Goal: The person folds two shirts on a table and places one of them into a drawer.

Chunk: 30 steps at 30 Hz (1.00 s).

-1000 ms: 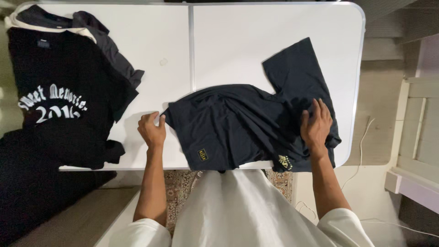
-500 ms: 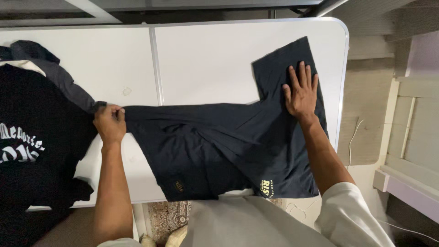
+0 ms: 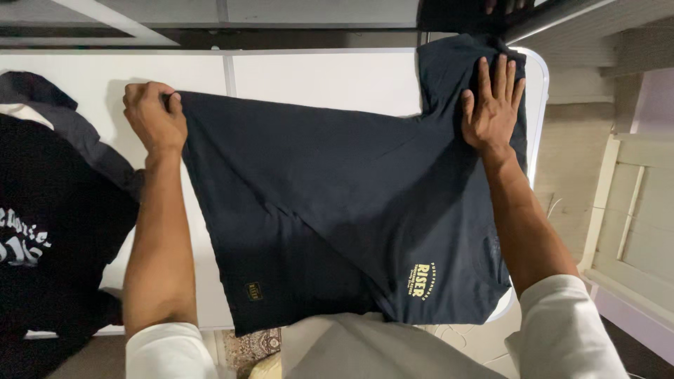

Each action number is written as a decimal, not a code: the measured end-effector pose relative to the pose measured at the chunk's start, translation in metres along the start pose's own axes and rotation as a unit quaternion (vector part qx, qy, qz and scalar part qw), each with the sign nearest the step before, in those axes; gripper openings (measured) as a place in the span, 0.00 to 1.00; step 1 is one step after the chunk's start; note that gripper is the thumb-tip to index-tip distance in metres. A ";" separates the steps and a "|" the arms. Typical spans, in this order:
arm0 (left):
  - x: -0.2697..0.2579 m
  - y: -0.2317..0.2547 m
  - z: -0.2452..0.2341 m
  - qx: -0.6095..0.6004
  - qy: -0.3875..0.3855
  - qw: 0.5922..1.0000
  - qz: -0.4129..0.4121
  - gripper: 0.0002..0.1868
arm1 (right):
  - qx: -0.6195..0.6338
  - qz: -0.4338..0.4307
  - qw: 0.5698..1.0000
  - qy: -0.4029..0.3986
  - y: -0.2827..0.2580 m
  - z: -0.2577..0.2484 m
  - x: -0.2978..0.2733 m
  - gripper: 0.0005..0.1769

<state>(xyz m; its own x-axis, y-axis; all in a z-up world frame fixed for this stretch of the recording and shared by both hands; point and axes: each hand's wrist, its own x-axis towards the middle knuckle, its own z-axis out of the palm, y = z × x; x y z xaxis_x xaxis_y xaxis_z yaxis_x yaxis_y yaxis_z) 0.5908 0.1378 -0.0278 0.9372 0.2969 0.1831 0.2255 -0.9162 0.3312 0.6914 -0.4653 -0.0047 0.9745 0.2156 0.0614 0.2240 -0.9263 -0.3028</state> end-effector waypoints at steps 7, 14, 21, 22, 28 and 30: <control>-0.176 0.097 -0.028 -0.072 0.056 0.994 -0.058 0.26 | 0.021 -0.059 0.998 0.002 -0.080 0.001 -0.096 0.33; -0.378 0.106 -0.053 0.031 -0.091 0.990 -0.099 0.38 | 0.022 -0.020 0.999 -0.042 -0.135 0.009 -0.258 0.34; -0.405 0.010 -0.077 0.067 -0.137 0.987 -0.044 0.40 | -0.018 0.008 1.000 -0.005 -0.093 -0.011 -0.312 0.33; -0.407 0.005 -0.080 0.063 -0.137 0.988 -0.028 0.40 | -0.019 0.010 1.000 -0.001 -0.095 -0.011 -0.314 0.33; -0.429 0.030 -0.086 -0.012 -0.112 0.994 -0.007 0.43 | -0.022 0.013 1.000 0.009 -0.150 0.004 -0.352 0.35; -0.443 0.030 -0.091 -0.017 -0.130 0.991 0.007 0.42 | -0.005 0.015 1.000 -0.023 -0.168 0.012 -0.378 0.35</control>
<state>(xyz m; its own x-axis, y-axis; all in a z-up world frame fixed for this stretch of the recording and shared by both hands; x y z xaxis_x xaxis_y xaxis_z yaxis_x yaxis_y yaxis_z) 0.1580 0.0035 -0.0145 0.9781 0.2010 -0.0548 0.2071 -0.9090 0.3617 0.2850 -0.3874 0.0120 0.9796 0.2009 0.0093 0.1947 -0.9357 -0.2943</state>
